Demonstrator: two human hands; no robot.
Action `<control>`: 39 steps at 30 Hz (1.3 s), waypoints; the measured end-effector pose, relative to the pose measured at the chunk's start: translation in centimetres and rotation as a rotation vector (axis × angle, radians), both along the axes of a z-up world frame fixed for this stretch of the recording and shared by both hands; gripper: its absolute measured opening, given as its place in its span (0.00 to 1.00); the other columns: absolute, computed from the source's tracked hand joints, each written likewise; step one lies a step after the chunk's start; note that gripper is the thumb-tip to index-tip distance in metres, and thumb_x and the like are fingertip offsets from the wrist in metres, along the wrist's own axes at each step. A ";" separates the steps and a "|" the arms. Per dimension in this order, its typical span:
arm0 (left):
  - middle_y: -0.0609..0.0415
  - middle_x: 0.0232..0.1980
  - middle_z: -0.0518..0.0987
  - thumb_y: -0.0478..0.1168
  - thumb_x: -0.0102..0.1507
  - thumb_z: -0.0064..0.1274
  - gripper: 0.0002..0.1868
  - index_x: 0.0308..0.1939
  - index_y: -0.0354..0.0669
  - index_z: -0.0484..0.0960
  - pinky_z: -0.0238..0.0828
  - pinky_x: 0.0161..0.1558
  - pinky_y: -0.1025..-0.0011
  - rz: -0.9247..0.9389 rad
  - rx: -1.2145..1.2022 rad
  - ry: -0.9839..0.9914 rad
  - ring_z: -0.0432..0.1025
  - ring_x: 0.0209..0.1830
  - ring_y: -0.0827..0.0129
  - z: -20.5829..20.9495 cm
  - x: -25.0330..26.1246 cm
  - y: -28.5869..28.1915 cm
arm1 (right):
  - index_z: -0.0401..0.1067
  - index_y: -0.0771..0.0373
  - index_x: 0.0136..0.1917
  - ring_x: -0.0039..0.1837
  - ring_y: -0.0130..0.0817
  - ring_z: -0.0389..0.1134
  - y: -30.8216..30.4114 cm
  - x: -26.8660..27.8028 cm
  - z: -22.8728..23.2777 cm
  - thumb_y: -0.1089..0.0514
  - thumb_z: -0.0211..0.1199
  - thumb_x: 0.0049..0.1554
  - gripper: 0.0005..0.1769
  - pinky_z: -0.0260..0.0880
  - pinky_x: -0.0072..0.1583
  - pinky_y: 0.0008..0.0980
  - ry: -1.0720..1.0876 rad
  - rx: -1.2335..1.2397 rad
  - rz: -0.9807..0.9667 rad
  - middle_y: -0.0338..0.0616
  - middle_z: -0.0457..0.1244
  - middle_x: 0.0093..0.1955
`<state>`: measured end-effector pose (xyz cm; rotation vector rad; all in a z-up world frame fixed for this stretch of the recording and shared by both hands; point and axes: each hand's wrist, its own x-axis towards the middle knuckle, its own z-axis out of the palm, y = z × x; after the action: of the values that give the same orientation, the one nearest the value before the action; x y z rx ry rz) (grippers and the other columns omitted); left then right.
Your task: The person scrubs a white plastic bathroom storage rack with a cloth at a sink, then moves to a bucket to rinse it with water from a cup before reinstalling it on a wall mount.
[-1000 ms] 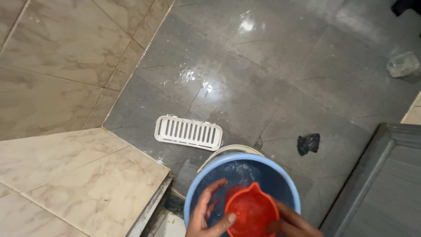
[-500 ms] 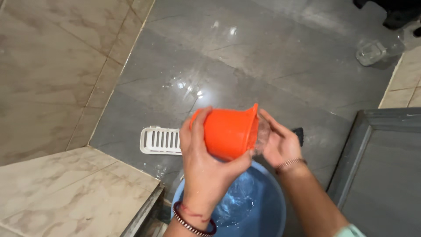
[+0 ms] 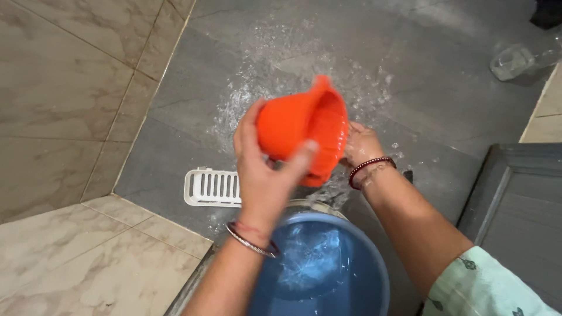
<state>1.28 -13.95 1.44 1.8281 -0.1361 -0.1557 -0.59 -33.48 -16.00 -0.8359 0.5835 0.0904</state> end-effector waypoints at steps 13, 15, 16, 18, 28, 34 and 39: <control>0.54 0.67 0.77 0.68 0.66 0.38 0.36 0.70 0.51 0.74 0.68 0.62 0.65 -0.200 -0.399 0.885 0.71 0.64 0.66 -10.2 3.0 8.2 | 0.60 0.70 0.75 0.52 0.53 0.67 2.9 -6.8 8.8 0.54 0.70 0.54 0.41 0.70 0.48 0.51 0.216 0.081 0.337 0.61 0.66 0.56; 0.54 0.65 0.81 0.65 0.64 0.44 0.34 0.65 0.49 0.79 0.70 0.65 0.63 -0.260 0.113 0.733 0.75 0.65 0.64 -13.1 3.5 10.4 | 0.56 0.66 0.79 0.49 0.62 0.62 2.0 -11.9 7.2 0.57 0.74 0.54 0.45 0.61 0.48 0.54 0.220 -0.048 0.394 0.69 0.62 0.55; 0.53 0.62 0.83 0.60 0.63 0.54 0.30 0.63 0.48 0.81 0.73 0.66 0.61 -0.301 0.515 0.573 0.77 0.64 0.62 -14.8 3.3 11.4 | 0.56 0.64 0.79 0.51 0.62 0.61 1.9 -14.4 6.3 0.56 0.74 0.52 0.46 0.60 0.50 0.54 0.245 -0.104 0.418 0.69 0.61 0.57; 0.50 0.66 0.77 0.56 0.64 0.58 0.26 0.63 0.54 0.80 0.64 0.72 0.61 -0.728 1.168 0.414 0.69 0.69 0.58 -17.7 2.1 14.8 | 0.56 0.60 0.78 0.55 0.62 0.59 2.5 -19.4 4.5 0.56 0.76 0.48 0.49 0.59 0.54 0.54 0.368 -0.210 0.468 0.68 0.58 0.61; 0.50 0.55 0.82 0.39 0.68 0.47 0.11 0.50 0.49 0.83 0.75 0.56 0.57 -0.956 1.455 0.221 0.76 0.59 0.57 -29.6 -1.8 18.0 | 0.55 0.42 0.77 0.75 0.62 0.51 16.0 -22.8 -3.8 0.54 0.83 0.28 0.66 0.54 0.73 0.51 0.292 -1.206 0.575 0.63 0.47 0.78; 0.46 0.45 0.83 0.42 0.65 0.53 0.12 0.52 0.50 0.83 0.73 0.51 0.57 -0.513 1.071 0.260 0.78 0.48 0.52 -24.0 1.3 16.7 | 0.52 0.42 0.82 0.77 0.74 0.48 18.7 -22.3 -8.0 0.50 0.83 0.32 0.69 0.51 0.73 0.59 0.306 -1.448 0.921 0.69 0.45 0.77; 0.54 0.38 0.87 0.40 0.65 0.54 0.12 0.50 0.42 0.82 0.79 0.42 0.70 -0.096 0.128 0.549 0.80 0.37 0.71 -21.8 4.8 17.6 | 0.59 0.47 0.73 0.69 0.53 0.66 18.8 -22.7 -10.9 0.54 0.78 0.41 0.49 0.68 0.67 0.51 0.495 -0.617 0.553 0.49 0.63 0.68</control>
<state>6.04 3.63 -20.34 1.8405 0.1765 -0.7378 -23.31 -14.66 -26.94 -1.5852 0.8457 0.6611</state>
